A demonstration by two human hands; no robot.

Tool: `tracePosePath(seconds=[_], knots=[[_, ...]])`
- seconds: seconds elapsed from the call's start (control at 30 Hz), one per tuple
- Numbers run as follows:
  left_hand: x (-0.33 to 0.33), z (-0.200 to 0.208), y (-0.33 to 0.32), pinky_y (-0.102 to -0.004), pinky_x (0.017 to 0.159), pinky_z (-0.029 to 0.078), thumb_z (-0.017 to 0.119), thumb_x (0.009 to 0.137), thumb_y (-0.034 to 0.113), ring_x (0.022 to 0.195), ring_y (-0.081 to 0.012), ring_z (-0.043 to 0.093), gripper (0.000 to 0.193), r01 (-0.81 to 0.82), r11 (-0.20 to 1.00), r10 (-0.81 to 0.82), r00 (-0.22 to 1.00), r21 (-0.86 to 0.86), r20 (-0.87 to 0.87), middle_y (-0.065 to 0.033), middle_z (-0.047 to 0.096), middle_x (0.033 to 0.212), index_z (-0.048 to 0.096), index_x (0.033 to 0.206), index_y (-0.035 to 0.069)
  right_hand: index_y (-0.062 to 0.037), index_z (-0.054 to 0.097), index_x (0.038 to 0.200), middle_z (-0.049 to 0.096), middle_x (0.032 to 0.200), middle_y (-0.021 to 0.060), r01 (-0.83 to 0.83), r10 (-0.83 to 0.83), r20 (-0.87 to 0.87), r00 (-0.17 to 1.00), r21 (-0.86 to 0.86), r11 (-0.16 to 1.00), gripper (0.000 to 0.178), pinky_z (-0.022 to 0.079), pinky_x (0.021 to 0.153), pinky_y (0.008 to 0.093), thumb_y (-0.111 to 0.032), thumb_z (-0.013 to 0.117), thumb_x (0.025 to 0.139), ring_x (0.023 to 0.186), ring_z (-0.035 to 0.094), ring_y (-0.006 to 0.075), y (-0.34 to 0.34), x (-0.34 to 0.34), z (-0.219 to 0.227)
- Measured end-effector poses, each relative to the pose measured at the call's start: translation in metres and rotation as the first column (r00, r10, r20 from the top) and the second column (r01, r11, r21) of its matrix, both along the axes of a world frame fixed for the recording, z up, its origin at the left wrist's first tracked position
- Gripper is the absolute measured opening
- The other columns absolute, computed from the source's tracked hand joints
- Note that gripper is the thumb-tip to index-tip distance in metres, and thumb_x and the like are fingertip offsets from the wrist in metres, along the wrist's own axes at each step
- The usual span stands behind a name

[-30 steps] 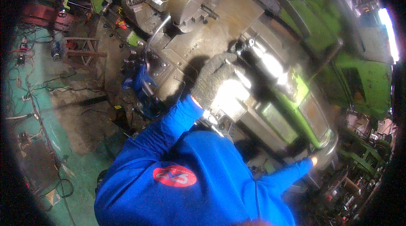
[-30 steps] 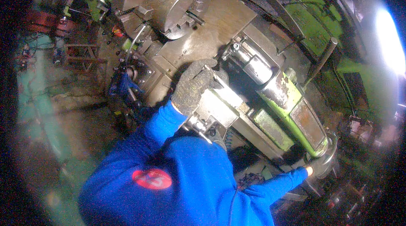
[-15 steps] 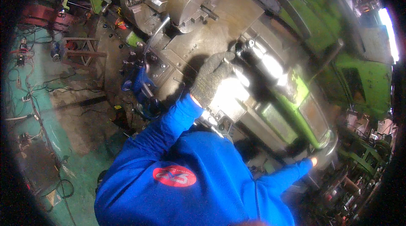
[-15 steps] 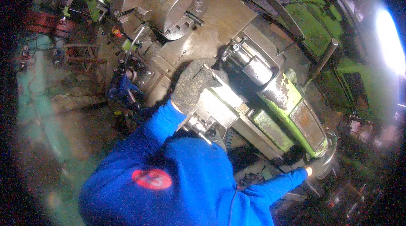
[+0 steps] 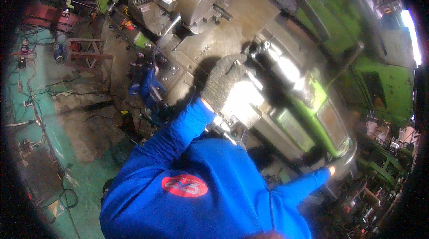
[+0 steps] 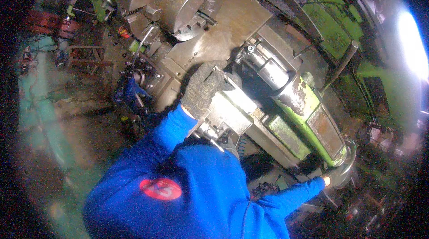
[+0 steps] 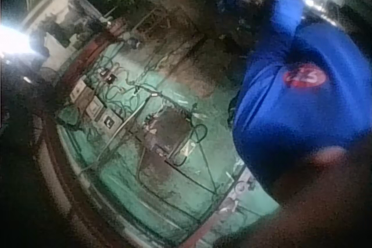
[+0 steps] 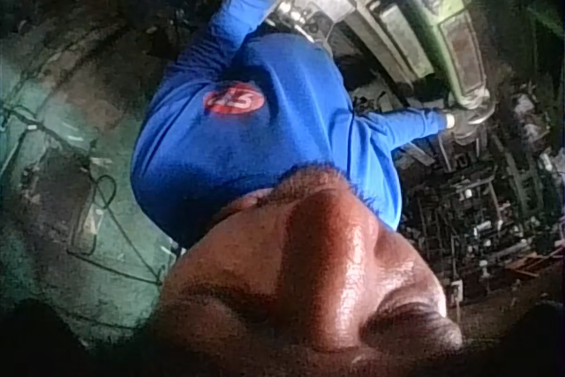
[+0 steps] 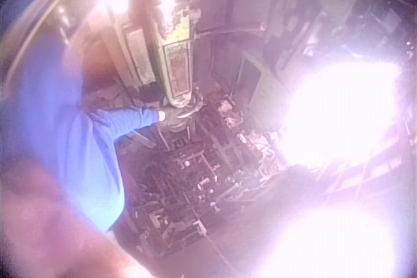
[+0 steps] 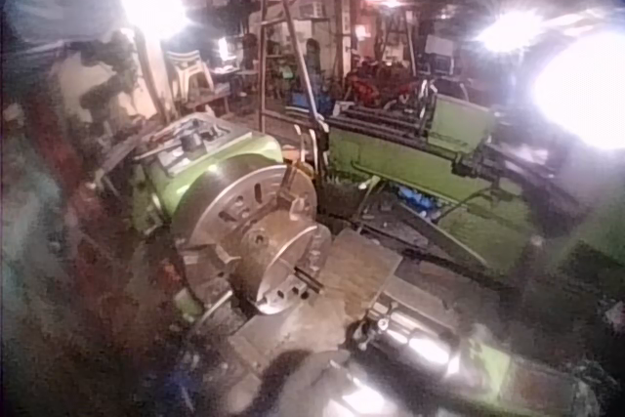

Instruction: The person operates a large green industrial lathe in a workshop, using gloved hands to manipulate the machine's levers and controls. The person adjusts the tool post and moves the carriage along the bed while the machine is running.

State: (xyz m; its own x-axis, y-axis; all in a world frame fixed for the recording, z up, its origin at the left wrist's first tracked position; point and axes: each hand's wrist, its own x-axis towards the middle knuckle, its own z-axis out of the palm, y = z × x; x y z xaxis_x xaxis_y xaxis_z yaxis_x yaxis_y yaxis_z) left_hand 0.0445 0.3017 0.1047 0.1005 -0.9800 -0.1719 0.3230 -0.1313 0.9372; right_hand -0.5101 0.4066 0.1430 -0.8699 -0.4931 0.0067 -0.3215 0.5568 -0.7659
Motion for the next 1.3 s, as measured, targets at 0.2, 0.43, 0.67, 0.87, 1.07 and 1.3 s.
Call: tracePosePath(seconds=[0.2,0.43,0.67,0.87,1.07,1.3], knots=[[0.002,0.003,0.001,-0.0322,0.096,0.056,0.058,0.108,0.019,0.107,-0.0179,0.066,0.038,0.025,0.997,-0.013,0.984,0.069,-0.178,-0.0129,0.068,0.12,0.055,0.14,-0.001,-0.0148,0.042,0.158,0.05,0.156,0.0038,0.115,-0.099,0.091,0.991,-0.185,0.976,0.055,0.04,0.116,0.0324,-0.041,0.032,0.111,0.14,0.048,0.021,-0.018,0.048,0.025],[0.003,-0.002,-0.005,-0.0338,0.09,0.059,0.056,0.109,0.018,0.101,-0.0207,0.069,0.028,-0.011,0.999,0.016,0.988,0.035,-0.153,-0.0131,0.071,0.113,0.058,0.131,0.002,-0.0075,0.075,0.127,0.074,0.119,0.0089,0.063,-0.089,-0.093,0.992,-0.251,0.966,0.039,0.061,0.082,0.0374,-0.031,0.062,0.098,0.098,0.071,0.0228,-0.008,0.03,0.008],[0.009,-0.028,-0.009,-0.0327,0.093,0.059,0.058,0.107,0.017,0.105,-0.0211,0.07,0.029,0.058,0.975,0.01,0.952,-0.214,0.305,-0.0129,0.071,0.116,0.057,0.132,0.002,-0.0076,0.073,0.131,0.074,0.12,0.0091,-0.122,0.085,-0.133,0.987,-0.3,0.946,0.039,0.062,0.083,0.0389,-0.028,0.059,0.101,0.1,0.071,0.0228,-0.008,0.04,0.016],[0.003,-0.003,-0.013,-0.0327,0.088,0.06,0.06,0.104,0.013,0.098,-0.0205,0.069,0.022,-0.061,0.998,0.057,0.99,-0.027,-0.128,-0.0131,0.068,0.111,0.059,0.123,0.002,-0.0089,0.074,0.129,0.074,0.118,0.009,-0.084,0.036,-0.171,0.985,-0.283,0.955,0.041,0.061,0.086,0.0387,-0.034,0.059,0.102,0.101,0.071,0.0222,-0.014,0.059,0.021],[0.006,0.007,-0.032,-0.0341,0.088,0.059,0.064,0.099,0.011,0.103,-0.0209,0.067,0.031,-0.157,0.959,0.239,0.896,0.236,-0.375,-0.0124,0.066,0.107,0.058,0.128,0.001,-0.016,0.042,0.161,0.047,0.161,0.0138,-0.219,0.22,0.009,0.975,-0.066,0.973,0.069,0.04,0.12,0.045,-0.059,0.027,0.108,0.148,0.045,0.0314,-0.004,0.018,0.017],[0.009,-0.044,-0.068,-0.0399,0.094,0.06,0.062,0.101,0.012,0.111,-0.0252,0.066,0.028,-0.178,0.984,0.171,0.953,-0.005,-0.249,-0.0117,0.062,0.117,0.056,0.127,0.007,-0.0293,0.052,0.156,0.055,0.157,0.0045,-0.288,0.274,-0.148,0.95,-0.083,0.954,0.064,0.043,0.116,0.0407,-0.062,0.025,0.108,0.14,0.053,0.0267,0.004,-0.056,-0.025]])
